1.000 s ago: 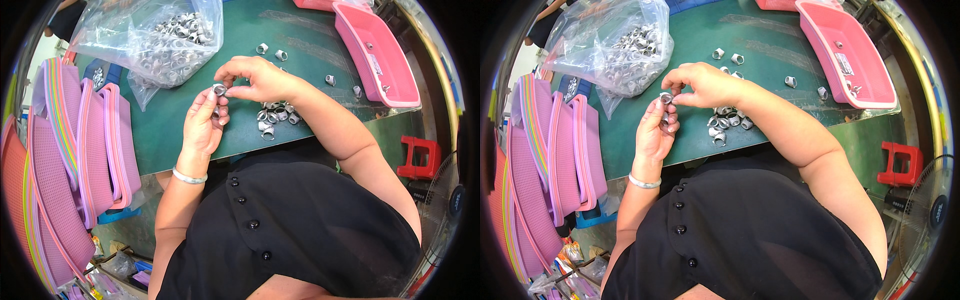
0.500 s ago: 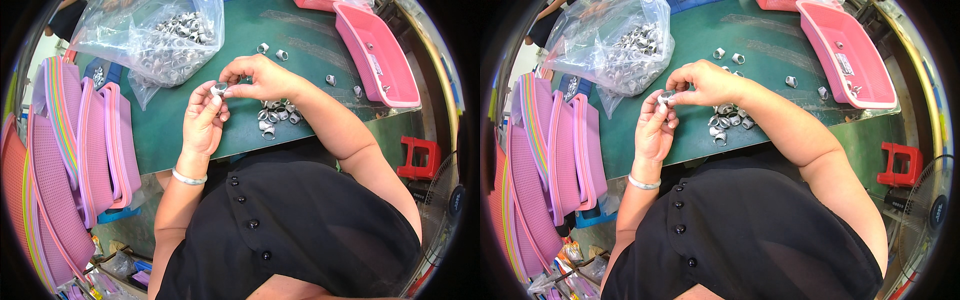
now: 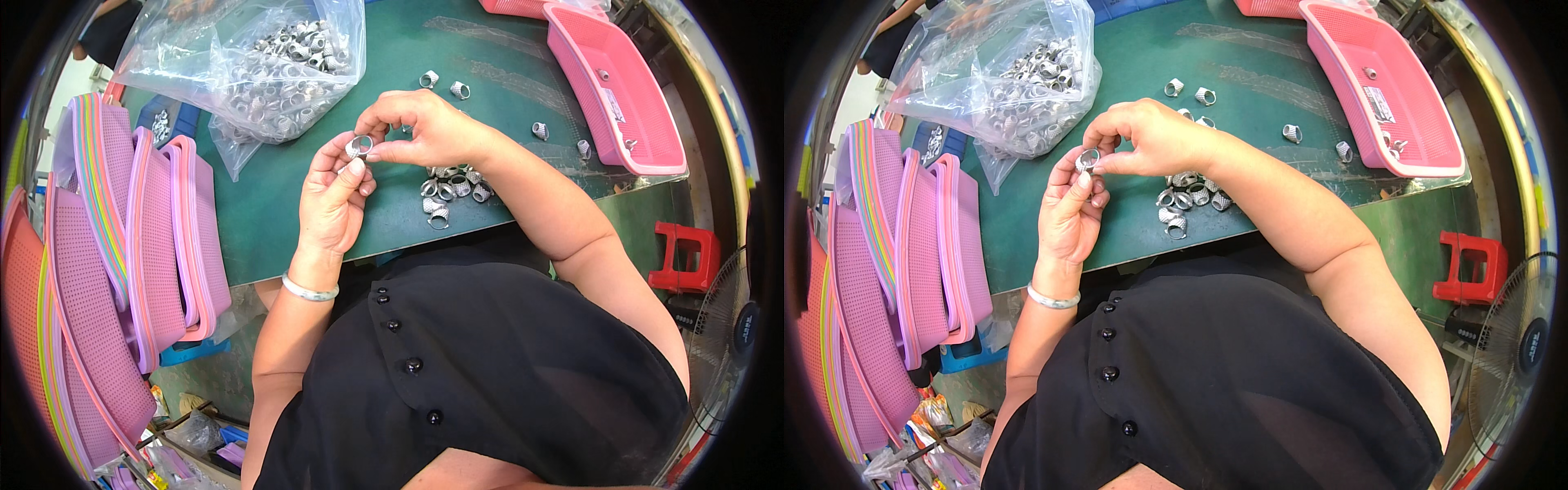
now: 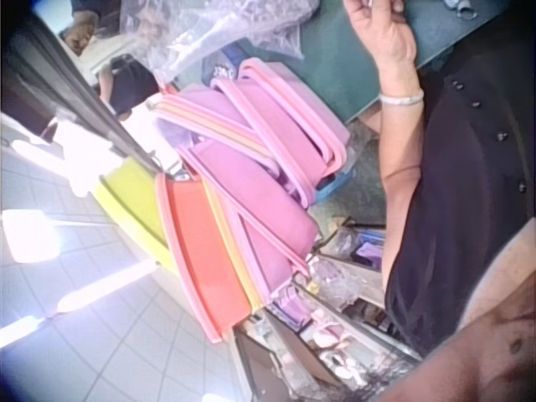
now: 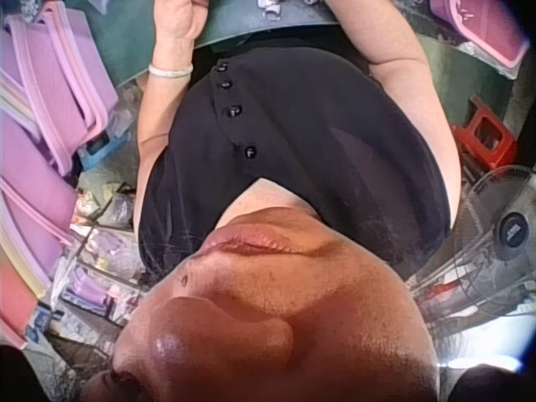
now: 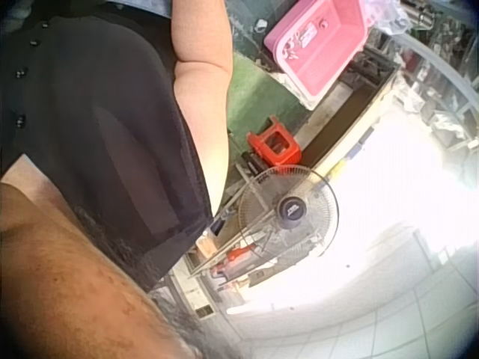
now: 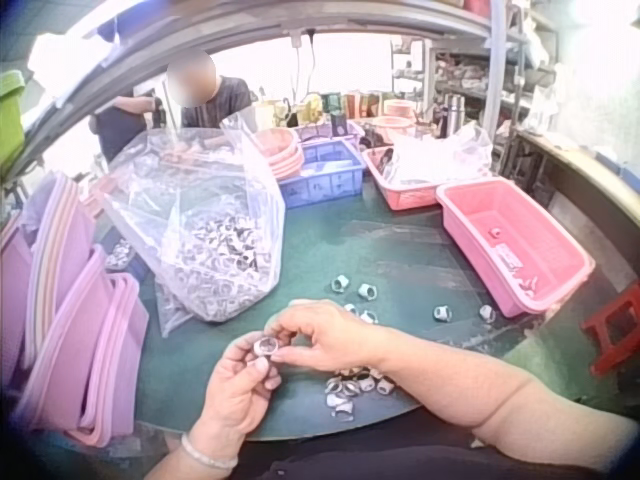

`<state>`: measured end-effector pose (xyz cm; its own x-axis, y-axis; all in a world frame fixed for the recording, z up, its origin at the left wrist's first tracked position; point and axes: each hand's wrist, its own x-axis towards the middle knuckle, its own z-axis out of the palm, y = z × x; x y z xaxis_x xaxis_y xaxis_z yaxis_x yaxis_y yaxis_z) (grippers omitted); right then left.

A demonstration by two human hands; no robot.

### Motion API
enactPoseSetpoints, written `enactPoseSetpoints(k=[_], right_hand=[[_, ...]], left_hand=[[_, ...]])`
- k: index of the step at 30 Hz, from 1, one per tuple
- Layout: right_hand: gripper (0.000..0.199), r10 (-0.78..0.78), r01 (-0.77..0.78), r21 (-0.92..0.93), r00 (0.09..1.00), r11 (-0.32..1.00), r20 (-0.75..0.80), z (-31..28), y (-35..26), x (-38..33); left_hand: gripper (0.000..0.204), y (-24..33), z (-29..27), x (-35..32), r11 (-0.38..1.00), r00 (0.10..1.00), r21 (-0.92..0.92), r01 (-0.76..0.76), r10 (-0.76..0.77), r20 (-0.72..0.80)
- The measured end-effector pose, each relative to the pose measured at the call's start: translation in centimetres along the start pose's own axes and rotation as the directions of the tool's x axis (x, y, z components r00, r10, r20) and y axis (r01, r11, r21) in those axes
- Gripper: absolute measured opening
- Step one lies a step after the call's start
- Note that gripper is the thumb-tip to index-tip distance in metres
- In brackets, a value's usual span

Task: The person inserts circular white components into small metal brackets by hand on a green workbench.

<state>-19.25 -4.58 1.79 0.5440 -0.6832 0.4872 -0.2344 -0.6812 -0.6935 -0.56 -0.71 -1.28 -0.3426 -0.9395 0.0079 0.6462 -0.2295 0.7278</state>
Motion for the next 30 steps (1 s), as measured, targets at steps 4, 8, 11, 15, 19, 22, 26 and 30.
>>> enactPoseSetpoints(k=[4, 8, 11, 15, 19, 22, 26, 30], right_hand=[[0.025, 0.03, -0.031, 0.018, 0.999, 0.999, 0.04, -0.1, -0.1, 0.0], [0.025, 0.047, -0.051, 0.059, 0.997, 0.997, 0.064, 0.1, -0.1, -0.1], [0.024, 0.036, -0.039, 0.04, 0.997, 0.998, 0.074, 0.1, -0.1, -0.1], [0.023, 0.053, -0.058, 0.061, 0.995, 0.996, 0.081, 0.3, 0.1, -0.2], [0.02, 0.097, -0.101, 0.052, 0.993, 0.993, 0.074, -0.1, 0.0, -0.1], [0.019, 0.118, -0.118, 0.034, 0.993, 0.992, 0.007, 0.0, 0.1, 0.0], [0.018, 0.093, -0.092, 0.025, 0.995, 0.995, -0.045, 0.2, 0.4, 0.0], [0.017, 0.1, -0.099, 0.017, 0.994, 0.995, -0.043, 0.1, 0.4, 0.0]], left_hand=[[0.029, 0.0, 0.4, 0.0, 0.974, 0.993, 0.198, -0.114, 0.12, -0.02], [0.026, 0.0, 1.0, -0.1, 0.873, 0.968, 0.431, -0.227, 0.251, 0.001], [0.027, -0.1, 1.3, 0.0, 0.868, 0.963, 0.437, -0.237, 0.269, -0.011], [0.021, -0.1, 1.0, 0.0, 0.88, 0.967, 0.428, -0.205, 0.25, -0.051], [0.015, 0.8, 0.8, 0.1, 0.984, 0.986, 0.177, 0.021, 0.008, -0.166], [0.018, 0.9, -0.2, 0.3, 0.99, 0.978, -0.049, 0.134, -0.14, -0.154], [0.021, 0.9, -0.5, 0.4, 0.96, 0.973, -0.206, 0.191, -0.213, -0.088], [0.021, 0.9, -0.7, 0.4, 0.92, 0.968, -0.324, 0.221, -0.247, -0.044]])
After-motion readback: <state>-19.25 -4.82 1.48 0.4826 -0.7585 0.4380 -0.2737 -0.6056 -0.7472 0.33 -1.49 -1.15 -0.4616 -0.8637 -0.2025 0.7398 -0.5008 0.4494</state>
